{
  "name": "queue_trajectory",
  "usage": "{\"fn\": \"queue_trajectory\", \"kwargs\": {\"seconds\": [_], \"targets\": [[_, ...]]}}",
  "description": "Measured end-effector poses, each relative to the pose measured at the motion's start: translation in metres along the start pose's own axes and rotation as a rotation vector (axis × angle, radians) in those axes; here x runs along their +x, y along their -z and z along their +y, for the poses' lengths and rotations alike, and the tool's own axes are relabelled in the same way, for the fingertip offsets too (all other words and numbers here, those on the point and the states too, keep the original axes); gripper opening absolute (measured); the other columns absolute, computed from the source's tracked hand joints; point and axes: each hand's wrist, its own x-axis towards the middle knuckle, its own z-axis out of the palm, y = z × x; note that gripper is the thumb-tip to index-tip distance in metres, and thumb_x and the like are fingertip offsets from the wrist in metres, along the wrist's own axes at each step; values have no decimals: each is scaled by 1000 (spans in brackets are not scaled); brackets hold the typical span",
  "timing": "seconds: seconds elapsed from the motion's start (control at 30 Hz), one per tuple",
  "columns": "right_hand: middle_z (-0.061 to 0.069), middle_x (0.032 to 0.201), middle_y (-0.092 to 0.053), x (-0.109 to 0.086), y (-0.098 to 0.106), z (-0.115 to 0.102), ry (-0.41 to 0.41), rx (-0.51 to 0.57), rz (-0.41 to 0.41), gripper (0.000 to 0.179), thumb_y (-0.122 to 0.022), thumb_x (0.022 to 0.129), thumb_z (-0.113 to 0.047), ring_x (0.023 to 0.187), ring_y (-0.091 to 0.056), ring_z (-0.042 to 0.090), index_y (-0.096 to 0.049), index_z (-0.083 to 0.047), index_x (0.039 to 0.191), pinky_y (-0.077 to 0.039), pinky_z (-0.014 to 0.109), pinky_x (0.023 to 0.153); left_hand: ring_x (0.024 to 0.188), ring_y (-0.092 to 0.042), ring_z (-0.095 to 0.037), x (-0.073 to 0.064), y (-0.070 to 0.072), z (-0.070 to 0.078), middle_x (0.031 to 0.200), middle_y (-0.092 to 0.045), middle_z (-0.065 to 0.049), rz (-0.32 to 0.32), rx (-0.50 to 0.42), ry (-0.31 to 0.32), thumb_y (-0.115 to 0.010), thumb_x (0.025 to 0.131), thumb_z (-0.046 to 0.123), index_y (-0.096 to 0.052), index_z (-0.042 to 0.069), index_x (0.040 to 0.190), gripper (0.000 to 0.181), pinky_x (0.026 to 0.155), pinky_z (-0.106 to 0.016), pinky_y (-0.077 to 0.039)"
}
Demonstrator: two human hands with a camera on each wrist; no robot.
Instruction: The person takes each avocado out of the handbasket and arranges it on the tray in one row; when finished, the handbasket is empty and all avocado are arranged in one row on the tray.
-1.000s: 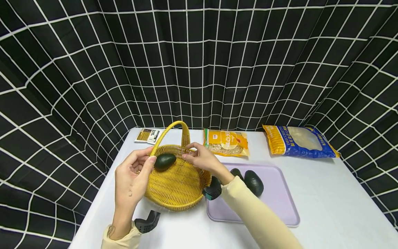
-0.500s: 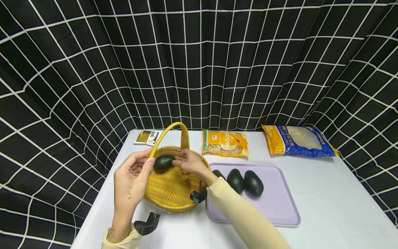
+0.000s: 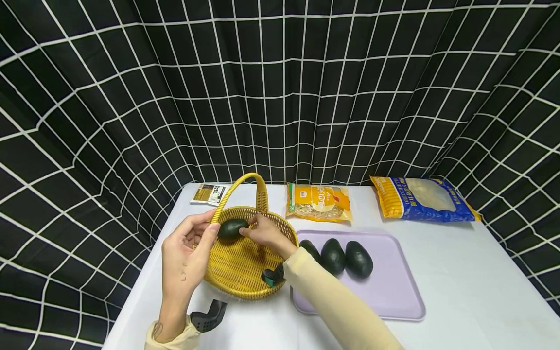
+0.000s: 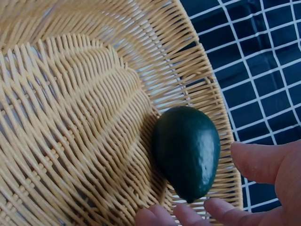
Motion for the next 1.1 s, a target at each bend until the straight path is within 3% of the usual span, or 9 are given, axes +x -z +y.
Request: {"fn": "queue_trajectory", "kwargs": {"seconds": [0.6,0.67,0.73,0.87,1.0,1.1], "targets": [[3,86,-50,10,-8,5,-7,40,-19,45,-65,99,-23,61,-43,12,-49,3,132,-42,29,58,68,-60,-11,-1,0,0,85,-67,-4,4,17,2,-72,93,3,-75,6,113,21,61,-16,-51],[1,80,-49,11,-8,5,2,52,-25,37,-64,100,-22,58,-41,11,-50,2,124,-41,29,56,67,-60,-11,-1,0,0,84,-67,-5,3,27,-1,-72,93,4,-74,6,113,21,61,-16,-51],[-1,70,-44,12,-9,5,13,61,-34,22,-63,101,-20,52,-36,10,-51,-2,106,-37,28,53,67,-60,-11,-1,0,0,84,-67,-5,0,29,-3,-72,93,4,-74,5,113,20,61,-16,-51],[-5,56,-33,15,-11,5,34,80,-37,30,-62,101,-17,47,-29,9,-38,-11,84,-31,28,51,67,-59,-10,-1,0,-1,85,-67,-6,-8,36,-10,-72,93,5,-74,5,114,21,60,-16,-50],[-1,73,-45,16,-14,3,25,81,-12,22,-64,100,-17,60,-41,12,-49,-1,104,-37,27,57,67,-59,-11,-1,0,-1,85,-67,-5,-6,31,-7,-72,93,5,-74,5,114,21,59,-16,-50],[2,80,-50,17,-18,1,15,104,3,40,-66,98,-16,65,-47,13,-47,7,125,-42,28,61,67,-59,-11,0,-1,-1,84,-67,-5,-1,24,-3,-71,93,4,-74,5,113,20,59,-16,-50]]}}
